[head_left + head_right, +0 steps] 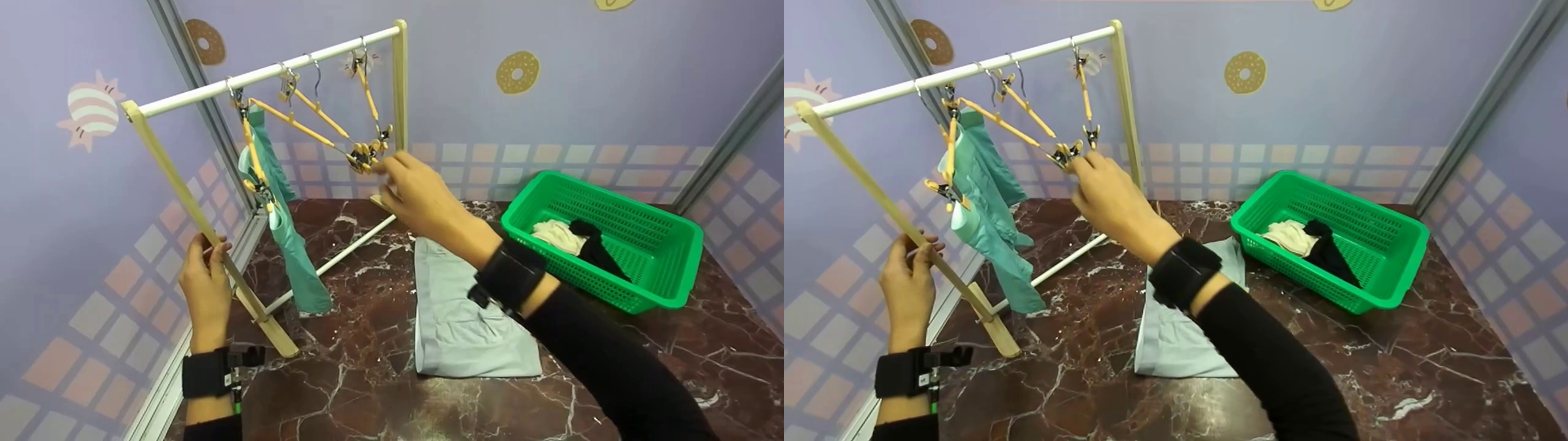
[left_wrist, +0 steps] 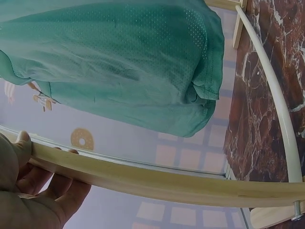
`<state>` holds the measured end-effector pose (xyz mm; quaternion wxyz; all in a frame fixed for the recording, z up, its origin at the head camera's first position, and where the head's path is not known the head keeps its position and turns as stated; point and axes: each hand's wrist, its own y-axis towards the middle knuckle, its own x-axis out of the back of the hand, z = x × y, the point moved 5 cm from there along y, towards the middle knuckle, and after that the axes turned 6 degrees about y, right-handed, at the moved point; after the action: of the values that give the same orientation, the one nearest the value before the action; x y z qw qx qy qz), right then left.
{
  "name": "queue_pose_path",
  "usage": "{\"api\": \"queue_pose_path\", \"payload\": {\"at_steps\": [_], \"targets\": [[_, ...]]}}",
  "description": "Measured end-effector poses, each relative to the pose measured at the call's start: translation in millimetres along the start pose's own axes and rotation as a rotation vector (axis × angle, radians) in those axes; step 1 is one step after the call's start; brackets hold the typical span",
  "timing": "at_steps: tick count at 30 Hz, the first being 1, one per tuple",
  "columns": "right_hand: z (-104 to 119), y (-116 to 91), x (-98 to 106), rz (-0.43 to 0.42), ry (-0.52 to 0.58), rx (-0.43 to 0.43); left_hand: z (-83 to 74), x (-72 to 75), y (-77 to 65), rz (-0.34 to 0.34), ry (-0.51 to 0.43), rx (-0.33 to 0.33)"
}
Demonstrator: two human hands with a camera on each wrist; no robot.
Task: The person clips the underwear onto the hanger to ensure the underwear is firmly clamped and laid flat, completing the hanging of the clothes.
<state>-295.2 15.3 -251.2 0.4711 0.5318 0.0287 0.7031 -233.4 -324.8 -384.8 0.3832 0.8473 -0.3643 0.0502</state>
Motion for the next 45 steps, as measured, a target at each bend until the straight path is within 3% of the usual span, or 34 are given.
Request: {"api": "queue_pose_path", "payload": {"at_steps": [6,13,20,24,31,45], "targets": [[12,35,2,-0.045,-0.033,0.041,1.3,0.9,2.0,-0.009,0.008,0.009],[19,69,-13,0.072,-0.149,-0.044,1.2,2.5,2.8,-0.023,-0.001,-0.001],[22,91,-25,0.181,-0.434,-0.081,-2.6,0.0,1.5,-0.023,0.006,0.003],[21,97,-27,0.205,-0.544,-0.151,-5.1,-3.4,0.6,-0.019,0.010,0.002],[20,104,-27,0.252,-0.523,-0.281,-5.2,-8.6,1.2,-0.007,-0.016,-0.005],[36,112,-27,0.250,-0.425,-0.379,-4.9,-2.8,1.0,-0.005,0.003,0.027]]}}
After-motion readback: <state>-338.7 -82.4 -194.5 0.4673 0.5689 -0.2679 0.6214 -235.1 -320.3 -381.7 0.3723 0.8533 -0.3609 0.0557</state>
